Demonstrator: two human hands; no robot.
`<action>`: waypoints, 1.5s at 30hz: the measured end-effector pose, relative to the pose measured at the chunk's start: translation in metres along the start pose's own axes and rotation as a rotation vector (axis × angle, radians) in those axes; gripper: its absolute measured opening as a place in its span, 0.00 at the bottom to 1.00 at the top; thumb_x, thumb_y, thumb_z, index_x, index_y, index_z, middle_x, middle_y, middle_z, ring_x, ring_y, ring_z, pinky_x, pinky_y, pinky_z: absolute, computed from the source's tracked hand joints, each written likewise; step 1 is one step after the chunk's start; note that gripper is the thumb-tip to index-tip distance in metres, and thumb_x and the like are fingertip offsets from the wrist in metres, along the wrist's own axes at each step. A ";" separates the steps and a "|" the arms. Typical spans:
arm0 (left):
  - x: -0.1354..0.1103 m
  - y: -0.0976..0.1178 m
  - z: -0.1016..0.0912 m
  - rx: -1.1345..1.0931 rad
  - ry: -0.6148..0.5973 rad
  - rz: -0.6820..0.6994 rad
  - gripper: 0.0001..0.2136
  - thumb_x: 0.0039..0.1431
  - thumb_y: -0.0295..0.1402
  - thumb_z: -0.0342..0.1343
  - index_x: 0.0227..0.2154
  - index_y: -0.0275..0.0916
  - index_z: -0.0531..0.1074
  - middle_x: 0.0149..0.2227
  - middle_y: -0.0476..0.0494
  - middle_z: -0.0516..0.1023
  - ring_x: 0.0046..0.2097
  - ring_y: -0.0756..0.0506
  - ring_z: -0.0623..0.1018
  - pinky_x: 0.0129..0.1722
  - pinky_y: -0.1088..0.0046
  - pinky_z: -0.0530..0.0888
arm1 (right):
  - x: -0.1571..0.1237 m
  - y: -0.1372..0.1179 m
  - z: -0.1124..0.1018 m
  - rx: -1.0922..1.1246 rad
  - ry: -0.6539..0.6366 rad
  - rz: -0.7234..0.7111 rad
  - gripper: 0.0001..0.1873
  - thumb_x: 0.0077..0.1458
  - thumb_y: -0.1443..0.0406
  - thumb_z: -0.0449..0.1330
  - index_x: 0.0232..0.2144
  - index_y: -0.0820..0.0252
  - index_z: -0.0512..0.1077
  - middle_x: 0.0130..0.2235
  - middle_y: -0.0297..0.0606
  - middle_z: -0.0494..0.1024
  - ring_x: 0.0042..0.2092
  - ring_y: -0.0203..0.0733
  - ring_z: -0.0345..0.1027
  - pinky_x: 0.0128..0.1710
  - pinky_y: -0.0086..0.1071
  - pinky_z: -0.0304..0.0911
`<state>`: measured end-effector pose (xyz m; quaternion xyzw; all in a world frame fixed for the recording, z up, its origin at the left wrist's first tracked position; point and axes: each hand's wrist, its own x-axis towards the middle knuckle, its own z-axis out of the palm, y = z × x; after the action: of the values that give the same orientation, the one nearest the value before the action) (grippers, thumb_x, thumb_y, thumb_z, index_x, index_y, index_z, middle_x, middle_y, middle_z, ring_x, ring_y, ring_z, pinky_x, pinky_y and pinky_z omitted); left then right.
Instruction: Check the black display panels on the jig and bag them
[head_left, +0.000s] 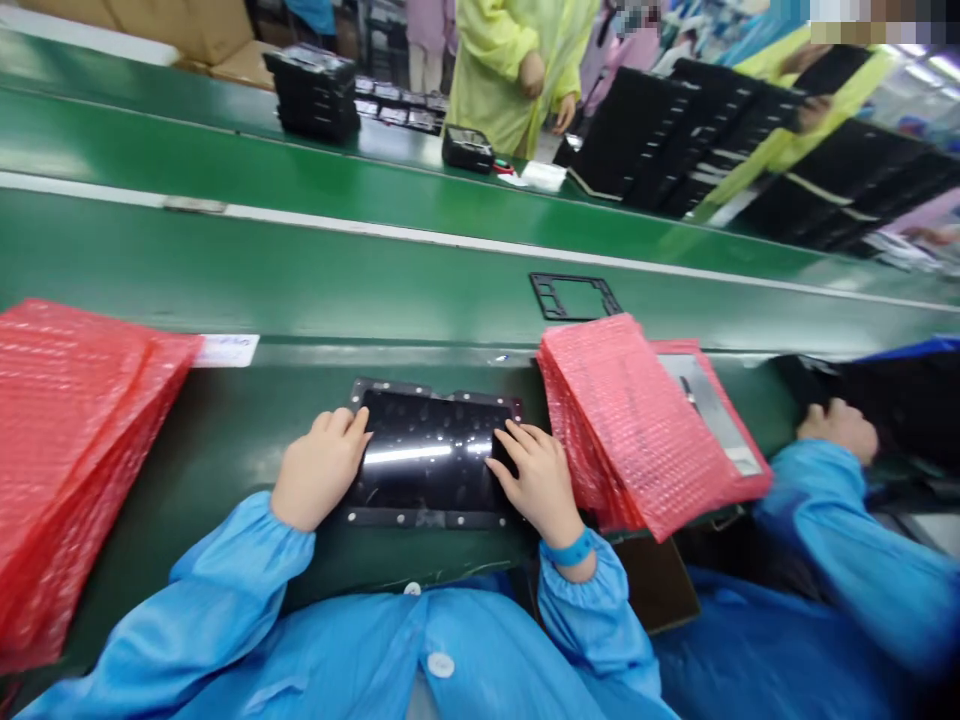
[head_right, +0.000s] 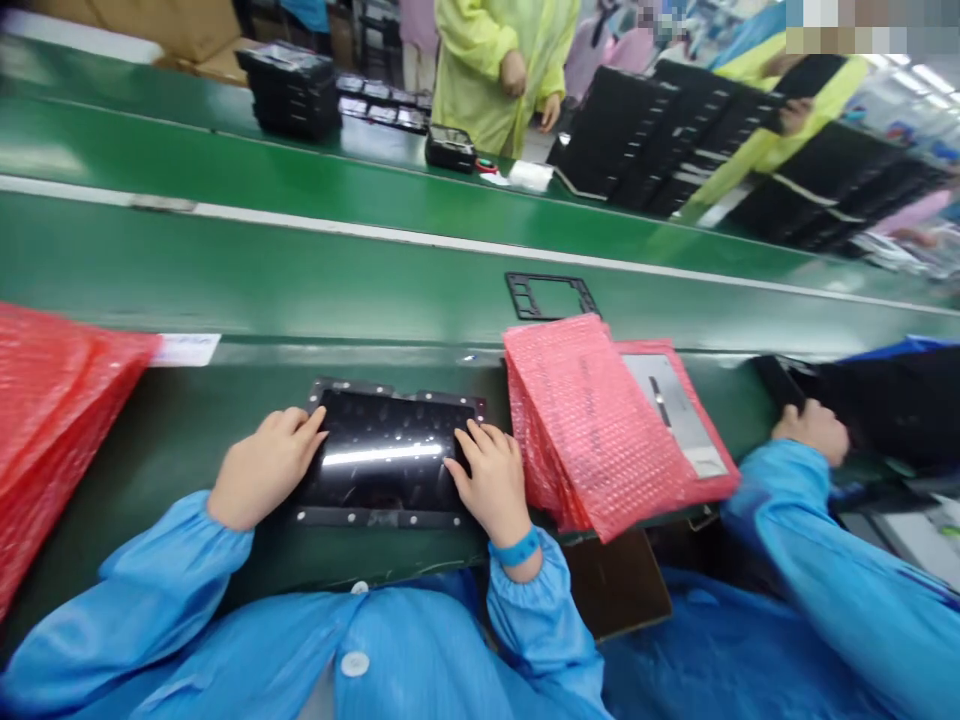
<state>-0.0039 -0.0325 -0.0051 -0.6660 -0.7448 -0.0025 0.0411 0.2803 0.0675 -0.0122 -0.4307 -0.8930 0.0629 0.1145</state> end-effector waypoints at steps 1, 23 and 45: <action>0.001 -0.002 0.001 0.006 0.004 0.014 0.22 0.67 0.35 0.36 0.55 0.30 0.68 0.41 0.32 0.74 0.44 0.35 0.72 0.32 0.63 0.70 | 0.000 0.000 -0.001 0.001 -0.008 0.019 0.21 0.59 0.58 0.56 0.53 0.58 0.69 0.58 0.43 0.70 0.56 0.54 0.59 0.57 0.53 0.52; -0.017 -0.015 0.038 -0.138 -0.020 0.072 0.43 0.55 0.59 0.36 0.65 0.28 0.48 0.68 0.37 0.47 0.68 0.31 0.45 0.60 0.43 0.52 | 0.036 -0.034 -0.002 -0.077 -0.059 -0.114 0.29 0.51 0.48 0.63 0.52 0.53 0.69 0.58 0.45 0.67 0.56 0.55 0.60 0.50 0.46 0.60; -0.010 0.003 -0.039 -1.918 0.034 -0.955 0.17 0.56 0.36 0.58 0.49 0.46 0.73 0.46 0.47 0.80 0.47 0.42 0.79 0.41 0.68 0.79 | 0.025 -0.024 -0.026 0.577 0.513 0.101 0.14 0.60 0.62 0.55 0.48 0.56 0.70 0.54 0.45 0.70 0.57 0.47 0.62 0.59 0.45 0.56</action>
<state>0.0028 -0.0446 0.0325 -0.0599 -0.6148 -0.6119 -0.4941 0.2535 0.0723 0.0216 -0.4258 -0.7587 0.2075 0.4474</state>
